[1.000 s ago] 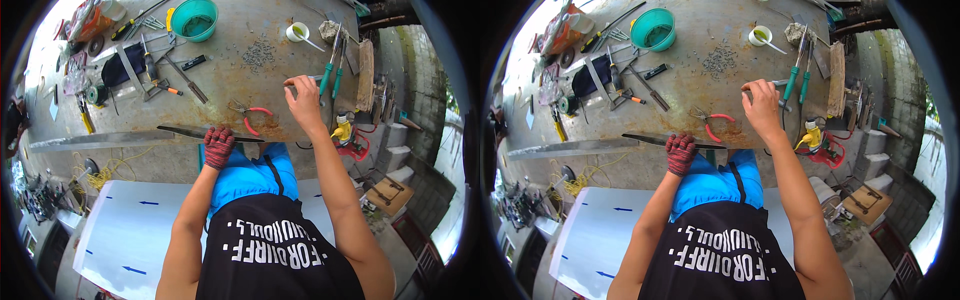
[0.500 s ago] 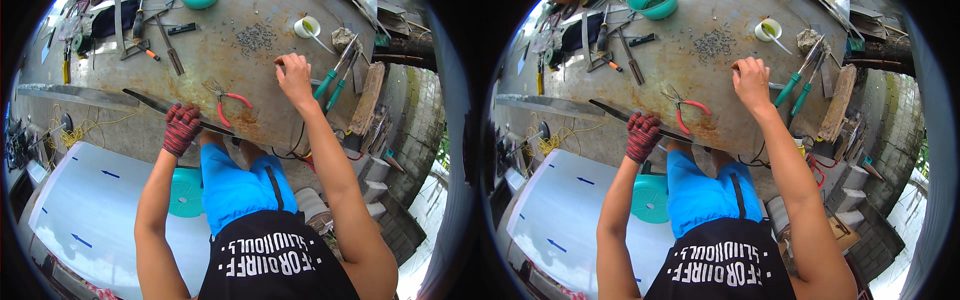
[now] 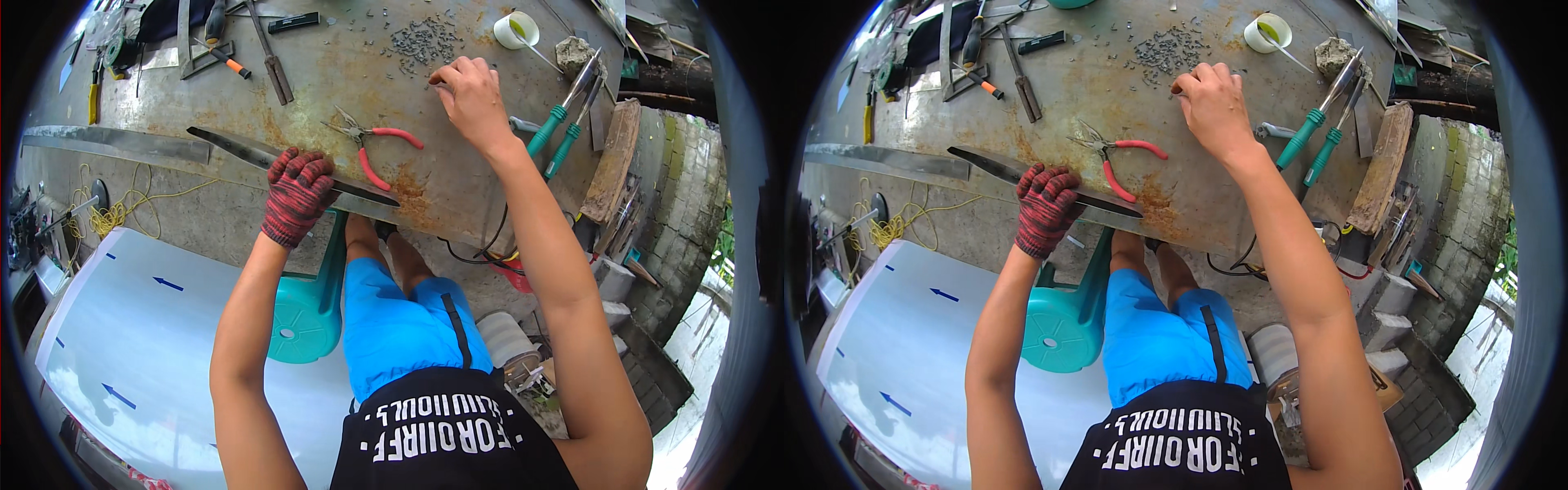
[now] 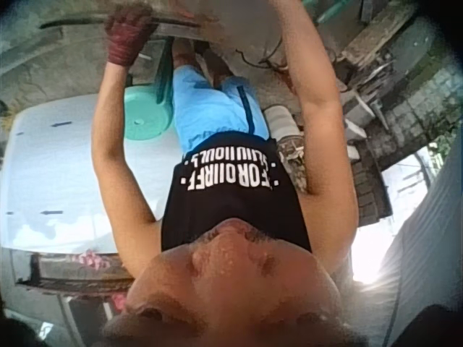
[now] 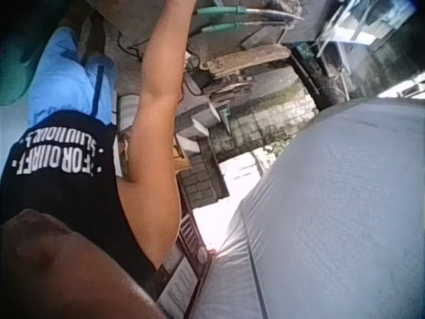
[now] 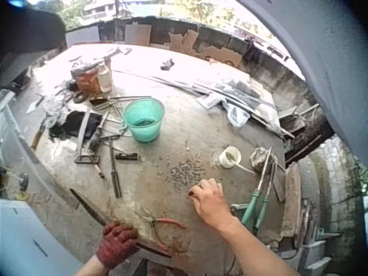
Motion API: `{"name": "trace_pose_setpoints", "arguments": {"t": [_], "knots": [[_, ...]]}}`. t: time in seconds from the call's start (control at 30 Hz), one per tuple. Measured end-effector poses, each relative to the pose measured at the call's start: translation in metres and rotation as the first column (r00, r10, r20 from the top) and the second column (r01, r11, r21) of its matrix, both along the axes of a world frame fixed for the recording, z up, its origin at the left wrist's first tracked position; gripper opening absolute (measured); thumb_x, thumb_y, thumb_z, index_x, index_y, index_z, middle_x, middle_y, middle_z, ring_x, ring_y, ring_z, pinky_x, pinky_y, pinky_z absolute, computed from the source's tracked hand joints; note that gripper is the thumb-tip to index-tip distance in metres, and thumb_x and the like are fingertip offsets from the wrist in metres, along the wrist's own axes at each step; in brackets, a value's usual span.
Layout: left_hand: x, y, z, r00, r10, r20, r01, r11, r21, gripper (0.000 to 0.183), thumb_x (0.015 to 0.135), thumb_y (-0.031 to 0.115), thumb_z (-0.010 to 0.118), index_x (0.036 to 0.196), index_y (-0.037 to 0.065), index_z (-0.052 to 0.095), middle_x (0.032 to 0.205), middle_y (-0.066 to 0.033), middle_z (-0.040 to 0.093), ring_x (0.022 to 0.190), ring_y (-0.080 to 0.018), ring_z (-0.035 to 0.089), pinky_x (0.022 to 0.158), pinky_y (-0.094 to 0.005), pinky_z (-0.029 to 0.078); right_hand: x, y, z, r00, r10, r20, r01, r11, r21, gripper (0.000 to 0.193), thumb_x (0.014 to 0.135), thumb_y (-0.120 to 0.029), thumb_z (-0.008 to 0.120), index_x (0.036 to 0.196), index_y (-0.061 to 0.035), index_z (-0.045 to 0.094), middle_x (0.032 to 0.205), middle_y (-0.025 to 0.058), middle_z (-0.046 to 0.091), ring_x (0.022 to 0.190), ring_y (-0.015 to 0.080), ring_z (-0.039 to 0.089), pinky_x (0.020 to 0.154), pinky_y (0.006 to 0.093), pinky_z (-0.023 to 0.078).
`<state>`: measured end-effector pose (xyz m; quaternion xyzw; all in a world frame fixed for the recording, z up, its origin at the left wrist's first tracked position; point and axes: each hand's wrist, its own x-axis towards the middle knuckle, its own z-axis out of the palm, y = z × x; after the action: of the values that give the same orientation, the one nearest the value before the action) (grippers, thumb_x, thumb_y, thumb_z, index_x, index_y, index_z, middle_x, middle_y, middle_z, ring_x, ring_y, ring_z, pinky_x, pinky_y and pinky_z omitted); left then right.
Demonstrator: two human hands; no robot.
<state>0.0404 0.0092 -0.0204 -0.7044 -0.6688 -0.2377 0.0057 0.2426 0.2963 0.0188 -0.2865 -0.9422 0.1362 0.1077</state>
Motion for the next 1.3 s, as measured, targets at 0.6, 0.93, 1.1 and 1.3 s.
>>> {"name": "trace_pose_setpoints", "arguments": {"t": [0.6, 0.93, 1.1, 1.3], "knots": [[0.001, -0.001, -0.003, 1.0, 0.011, 0.02, -0.01, 0.999, -0.039, 0.032, 0.068, 0.028, 0.083, 0.096, 0.021, 0.069, 0.119, 0.0015, 0.069, 0.126, -0.0225, 0.061, 0.117, -0.051, 0.04, -0.054, -0.004, -0.011, 0.991, -0.107, 0.085, 0.116, 0.988, -0.101, 0.012, 0.088, -0.02, 0.079, 0.096, -0.0116, 0.078, 0.104, 0.0083, 0.069, 0.11, 0.0301, 0.06, 0.095, 0.0457, 0.046], [0.002, -0.002, -0.006, 1.0, 0.003, 0.02, -0.003, 0.999, -0.043, 0.036, 0.065, 0.03, 0.082, 0.096, 0.02, 0.067, 0.117, 0.0008, 0.069, 0.124, -0.0243, 0.062, 0.116, -0.0521, 0.04, -0.016, -0.026, 0.022, 0.981, -0.106, -0.163, 0.063, 0.967, -0.248, 0.014, 0.086, -0.007, 0.073, 0.098, -0.005, 0.066, 0.096, 0.0123, 0.067, 0.098, 0.0329, 0.061, 0.088, 0.044, 0.048], [0.002, -0.003, -0.005, 1.0, 0.004, 0.019, -0.003, 0.998, -0.07, 0.033, 0.069, 0.03, 0.081, 0.099, 0.021, 0.069, 0.119, 0.0016, 0.068, 0.126, -0.0226, 0.061, 0.117, -0.0508, 0.04, 0.025, -0.062, 0.041, 0.965, -0.207, -0.163, 0.132, 0.915, -0.381, 0.013, 0.085, -0.002, 0.072, 0.098, -0.0012, 0.069, 0.097, 0.0118, 0.068, 0.092, 0.029, 0.06, 0.082, 0.0383, 0.05], [0.002, -0.004, -0.007, 1.0, -0.001, 0.001, 0.001, 0.998, -0.06, 0.035, 0.068, 0.03, 0.082, 0.1, 0.021, 0.069, 0.119, 0.0016, 0.068, 0.126, -0.0228, 0.06, 0.117, -0.0512, 0.039, 0.037, -0.085, 0.049, 0.95, -0.271, -0.154, 0.161, 0.85, -0.501, 0.013, 0.085, 0.0, 0.071, 0.097, -0.0013, 0.07, 0.096, 0.0113, 0.067, 0.093, 0.0291, 0.06, 0.084, 0.038, 0.049]]}}
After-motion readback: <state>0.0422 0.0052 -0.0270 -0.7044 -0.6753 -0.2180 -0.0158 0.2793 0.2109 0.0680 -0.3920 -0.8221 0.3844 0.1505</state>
